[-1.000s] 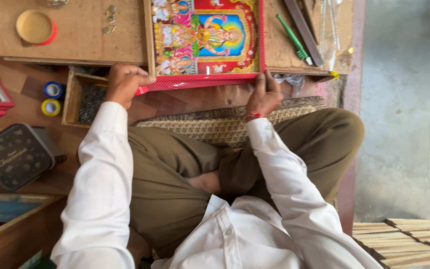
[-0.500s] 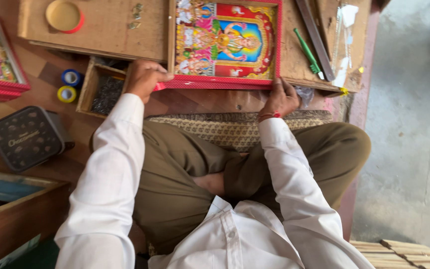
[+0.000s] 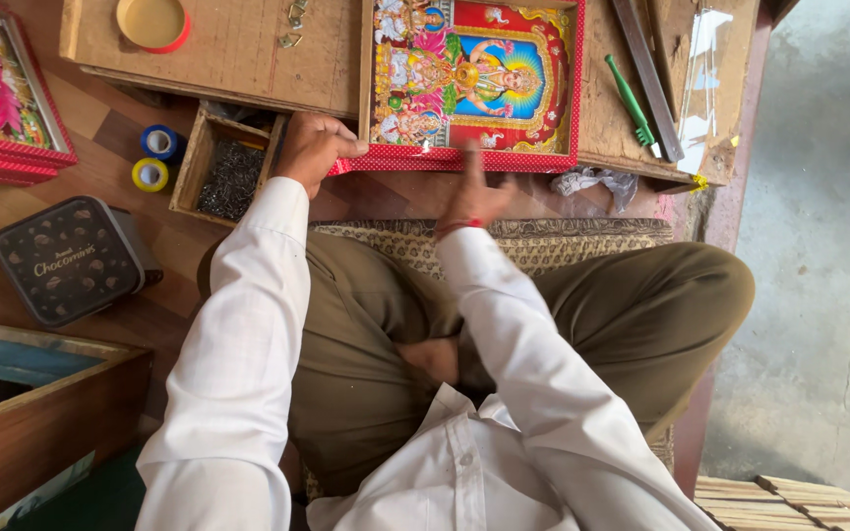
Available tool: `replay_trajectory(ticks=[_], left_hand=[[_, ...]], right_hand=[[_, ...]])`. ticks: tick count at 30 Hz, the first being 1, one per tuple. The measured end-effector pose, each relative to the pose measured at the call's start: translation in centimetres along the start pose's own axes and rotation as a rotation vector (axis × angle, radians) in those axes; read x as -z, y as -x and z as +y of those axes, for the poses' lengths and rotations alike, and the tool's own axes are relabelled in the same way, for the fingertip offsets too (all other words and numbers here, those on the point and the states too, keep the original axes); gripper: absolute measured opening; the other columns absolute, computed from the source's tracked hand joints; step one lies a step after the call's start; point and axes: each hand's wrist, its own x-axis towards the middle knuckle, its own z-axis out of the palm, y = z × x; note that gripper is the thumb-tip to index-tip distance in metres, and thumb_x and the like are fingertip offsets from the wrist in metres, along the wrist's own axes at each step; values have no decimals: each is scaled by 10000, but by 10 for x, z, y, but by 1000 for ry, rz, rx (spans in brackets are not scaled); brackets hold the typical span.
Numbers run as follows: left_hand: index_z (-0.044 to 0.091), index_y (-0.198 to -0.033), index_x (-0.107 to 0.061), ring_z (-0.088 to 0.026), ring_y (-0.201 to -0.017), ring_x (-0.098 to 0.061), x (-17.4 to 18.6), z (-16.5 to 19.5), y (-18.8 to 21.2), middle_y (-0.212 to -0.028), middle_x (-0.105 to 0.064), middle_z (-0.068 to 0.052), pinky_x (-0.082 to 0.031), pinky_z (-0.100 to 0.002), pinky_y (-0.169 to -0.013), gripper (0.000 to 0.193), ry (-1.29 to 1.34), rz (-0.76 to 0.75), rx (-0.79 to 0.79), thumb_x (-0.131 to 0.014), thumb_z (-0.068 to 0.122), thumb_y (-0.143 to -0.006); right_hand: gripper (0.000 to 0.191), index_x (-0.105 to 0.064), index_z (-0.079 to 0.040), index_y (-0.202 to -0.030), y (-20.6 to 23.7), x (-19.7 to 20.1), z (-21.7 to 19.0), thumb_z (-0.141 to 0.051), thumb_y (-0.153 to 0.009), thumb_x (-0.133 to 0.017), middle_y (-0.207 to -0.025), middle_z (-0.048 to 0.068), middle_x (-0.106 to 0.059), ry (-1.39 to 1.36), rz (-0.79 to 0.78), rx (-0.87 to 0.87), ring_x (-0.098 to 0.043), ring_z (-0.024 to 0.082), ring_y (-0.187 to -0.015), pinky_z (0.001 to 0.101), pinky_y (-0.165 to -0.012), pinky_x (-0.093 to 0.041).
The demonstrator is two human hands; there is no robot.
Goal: The person sits on the floor and assembles a wooden picture frame by applying red patterned tape to the edges. They handle the frame, tape, and a thin wire, securing the tape around the perimeter and adjusting the wire.
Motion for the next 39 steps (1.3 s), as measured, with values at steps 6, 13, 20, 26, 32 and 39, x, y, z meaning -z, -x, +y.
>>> replay_trajectory(ticks=[6,13,20,26,32,39], left_hand=[[-38,-793,-759,-163,-665,-671,6,8,2,-732,-736,-112,-533,-305,-662,73,-9,-3,41,-782,-5,-732],[-45,-827,-749,-160,-692,-697,12,6,0,-773,-753,-121,-542,-301,-669,101,64,6,89,-767,-4,-737],[-36,-809,-726,-167,-613,-666,-6,11,29,-749,-733,-124,-513,-292,-570,101,249,13,162,-797,1,-749],[-32,-825,-735,-136,-480,-522,-60,25,95,-682,-695,-95,-368,-295,-446,77,332,92,131,-763,37,-808],[-34,-1161,-693,-181,-984,-634,-129,56,170,-1090,-688,-106,-500,-311,-862,309,177,182,-94,-742,159,-924],[33,-1387,-576,-321,-1339,-548,-123,163,204,-1418,-571,-151,-451,-437,-1148,460,-368,508,-827,-760,128,-976]], right_hand=[[667,-640,96,-1178,85,-41,19,-285,-716,-934,-1080,192,-723,-81,-265,86,-687,281,-928,390,-818,-545],[417,-682,20,-1062,85,-51,18,-180,-763,-894,-916,110,-718,-67,-377,-384,-674,208,-738,331,-605,-548],[321,-681,-29,-1123,32,-1,-25,-100,-826,-783,-972,87,-742,-493,-502,-450,-722,227,-842,387,-719,-627],[271,-676,-9,-1092,11,46,-69,-12,-837,-768,-985,105,-747,-393,-576,-302,-739,239,-843,396,-714,-623],[176,-734,54,-1048,-13,102,-178,7,-879,-751,-882,128,-755,138,-949,52,-631,205,-654,343,-591,-487],[294,-770,-35,-1029,16,106,-288,-118,-755,-839,-786,116,-774,1189,-1053,672,-714,196,-686,361,-655,-591]])
